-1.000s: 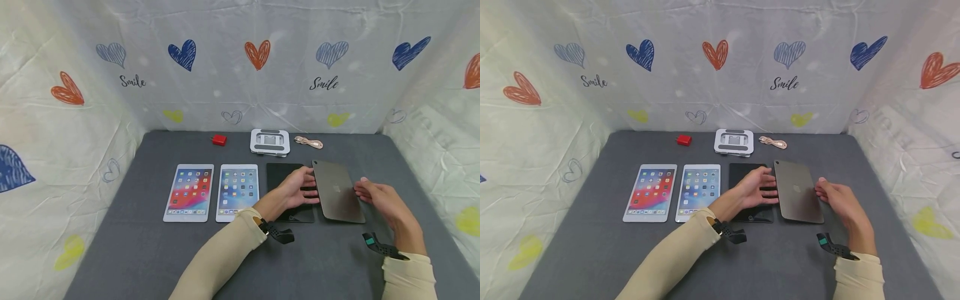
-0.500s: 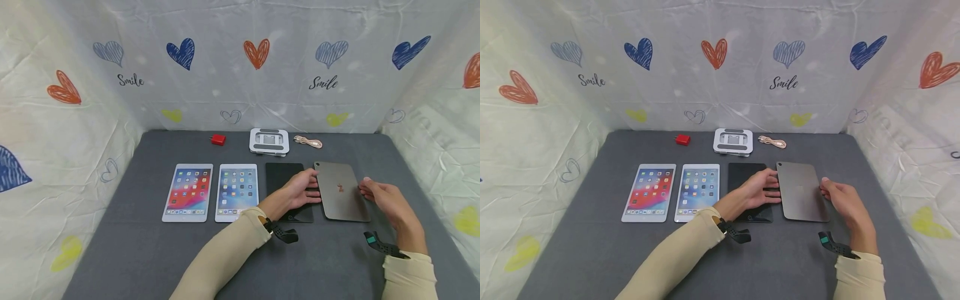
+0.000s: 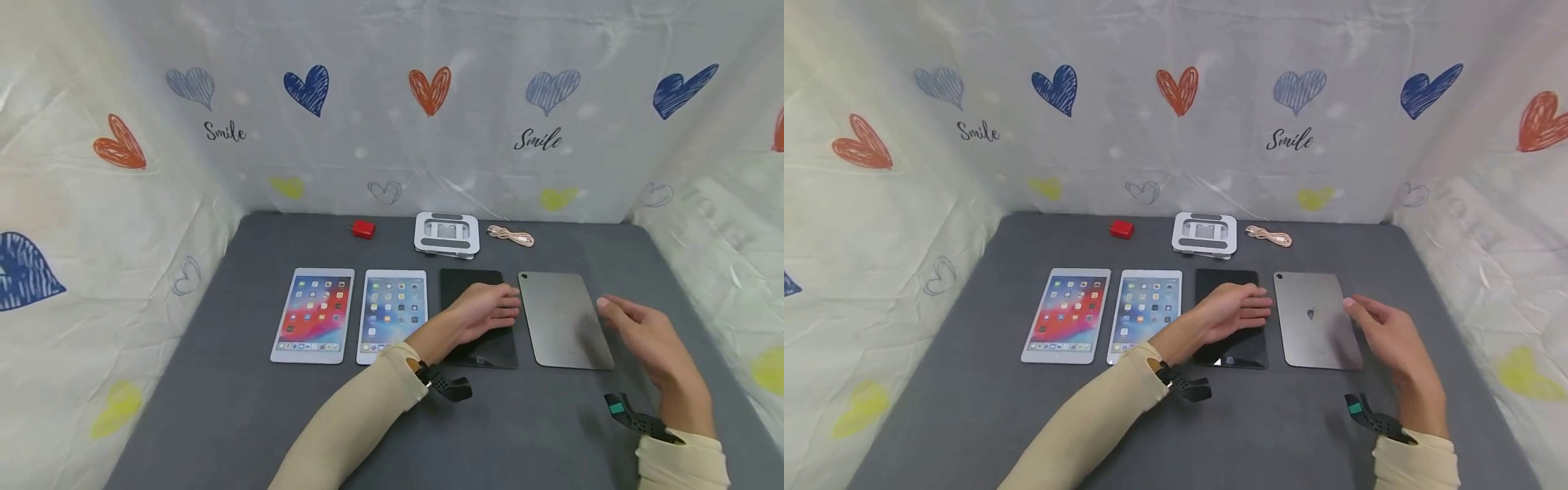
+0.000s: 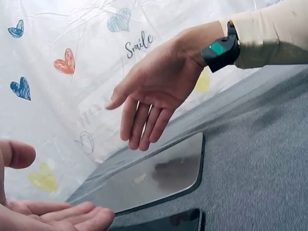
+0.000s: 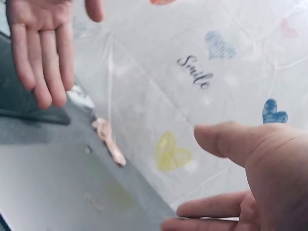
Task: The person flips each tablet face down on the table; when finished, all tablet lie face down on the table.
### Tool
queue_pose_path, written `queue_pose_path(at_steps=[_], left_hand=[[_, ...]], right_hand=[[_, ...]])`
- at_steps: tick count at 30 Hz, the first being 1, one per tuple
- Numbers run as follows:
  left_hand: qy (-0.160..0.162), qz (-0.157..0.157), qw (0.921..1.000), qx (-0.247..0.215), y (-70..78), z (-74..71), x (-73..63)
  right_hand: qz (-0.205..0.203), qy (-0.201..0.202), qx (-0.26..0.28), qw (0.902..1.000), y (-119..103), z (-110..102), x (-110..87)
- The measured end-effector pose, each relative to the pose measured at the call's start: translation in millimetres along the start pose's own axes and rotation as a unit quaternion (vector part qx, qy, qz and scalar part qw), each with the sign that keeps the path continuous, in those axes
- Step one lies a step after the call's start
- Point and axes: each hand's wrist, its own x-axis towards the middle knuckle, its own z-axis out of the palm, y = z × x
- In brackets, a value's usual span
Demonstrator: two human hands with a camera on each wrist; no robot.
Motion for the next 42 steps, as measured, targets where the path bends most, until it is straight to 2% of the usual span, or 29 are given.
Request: queue_pose_path(at_steps=[4,6,11,13,17,20,24,31,35,42], left_hand=[[-0.009,0.016,0.9997,0.014,4.8,-23.1,-18.3],[-0.011,0.025,0.9995,0.015,8.9,-35.9,-28.6],[-0.004,0.045,0.9987,0.025,22.3,-65.9,-52.1],[0.002,0.046,0.9985,0.030,28.0,-76.4,-61.3],[0.015,0.042,0.9985,0.032,37.0,-94.2,-77.9],[0.027,0.041,0.9983,0.033,41.3,-104.9,-86.3],[0.035,0.035,0.9979,0.042,43.1,-114.1,-91.6],[0.050,0.004,0.9978,0.043,36.2,-119.5,-88.5],[0.057,-0.007,0.9975,0.042,30.5,-120.4,-84.4],[0.053,-0.025,0.9970,0.051,19.5,-118.7,-76.4]], right_hand=[[-0.047,-0.007,0.022,0.9986,-3,-2,-3.7],[-0.077,-0.010,0.053,0.9956,-5,-4,-5.2],[-0.147,-0.033,0.152,0.9769,-12,-7,-9.3],[-0.157,-0.040,0.162,0.9732,-15,-6,-10.9],[-0.183,-0.061,0.148,0.9700,-22,-3,-11.0],[-0.199,-0.091,0.166,0.9614,-28,3,-6.4],[-0.184,-0.121,0.195,0.9557,-35,18,1.8],[-0.128,-0.152,0.180,0.9633,-44,48,13.9],[-0.098,-0.175,0.178,0.9635,-46,60,17.2],[-0.071,-0.178,0.174,0.9660,-50,74,23.0]])
